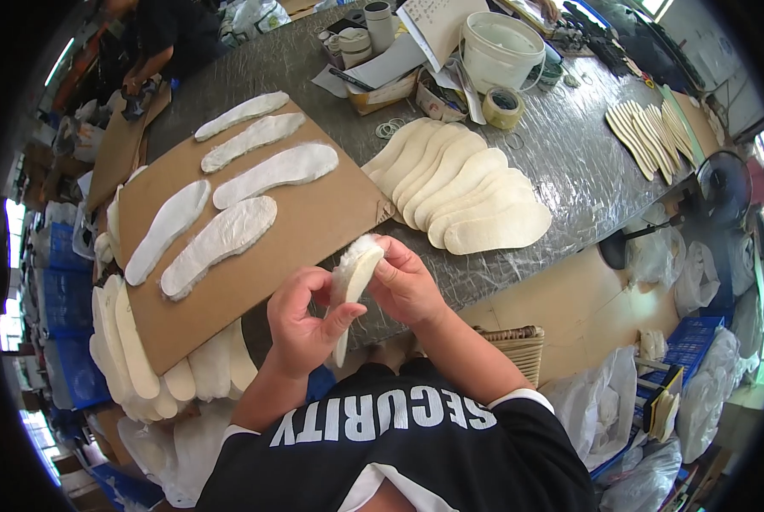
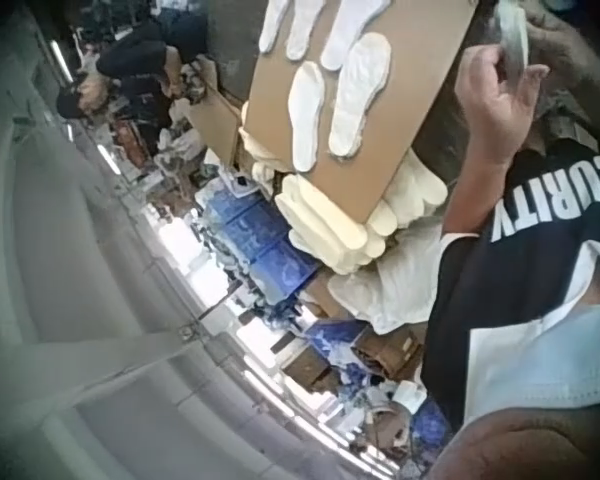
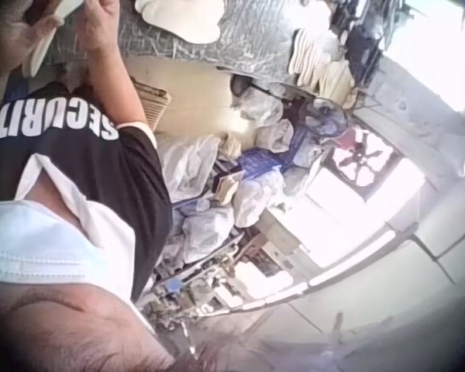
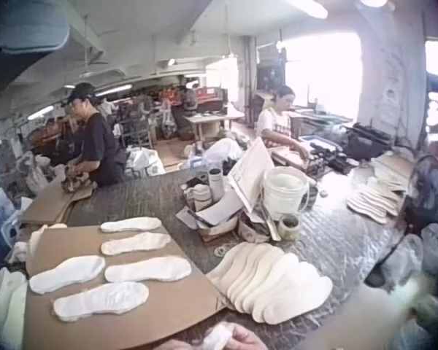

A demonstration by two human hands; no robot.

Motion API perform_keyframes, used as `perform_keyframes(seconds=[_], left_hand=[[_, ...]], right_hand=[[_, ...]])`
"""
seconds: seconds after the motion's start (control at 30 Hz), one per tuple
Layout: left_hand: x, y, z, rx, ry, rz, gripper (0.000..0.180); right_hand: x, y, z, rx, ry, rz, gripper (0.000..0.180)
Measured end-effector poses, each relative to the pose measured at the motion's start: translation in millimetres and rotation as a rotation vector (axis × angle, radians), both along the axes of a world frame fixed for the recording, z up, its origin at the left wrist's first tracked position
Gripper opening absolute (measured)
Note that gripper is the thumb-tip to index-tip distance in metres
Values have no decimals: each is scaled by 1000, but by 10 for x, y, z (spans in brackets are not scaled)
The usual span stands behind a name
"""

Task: The person is inspecting and stacking shoe insole components at a factory workstation.

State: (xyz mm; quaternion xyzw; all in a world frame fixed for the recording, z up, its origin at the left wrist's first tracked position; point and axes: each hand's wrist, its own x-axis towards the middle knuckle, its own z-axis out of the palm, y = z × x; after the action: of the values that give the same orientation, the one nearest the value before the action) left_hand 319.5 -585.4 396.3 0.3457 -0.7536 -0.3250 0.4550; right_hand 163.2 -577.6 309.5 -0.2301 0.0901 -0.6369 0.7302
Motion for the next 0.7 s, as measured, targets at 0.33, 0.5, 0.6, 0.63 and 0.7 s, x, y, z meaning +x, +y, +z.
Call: perform_keyframes(seconds=[0.33, 0.5, 0.6, 0.63, 0.7], left_hand=[[-344, -174, -218, 503, -80, 3, 17], [-379, -410, -31, -282, -503, -166, 51], [-419, -435, 101, -257, -649, -413, 55], [-431, -416, 121, -239, -763, -479, 51], [-450, -366, 119, -255, -789, -540, 43]], right_hand=[[-99, -75, -201, 354, -81, -75, 16], [-252, -312, -237, 591, -24, 183, 19], [-119, -303, -164, 428, -142, 297, 24], [-90, -254, -161, 356, -168, 330, 24], [-81, -129, -192, 465, -231, 407, 26]])
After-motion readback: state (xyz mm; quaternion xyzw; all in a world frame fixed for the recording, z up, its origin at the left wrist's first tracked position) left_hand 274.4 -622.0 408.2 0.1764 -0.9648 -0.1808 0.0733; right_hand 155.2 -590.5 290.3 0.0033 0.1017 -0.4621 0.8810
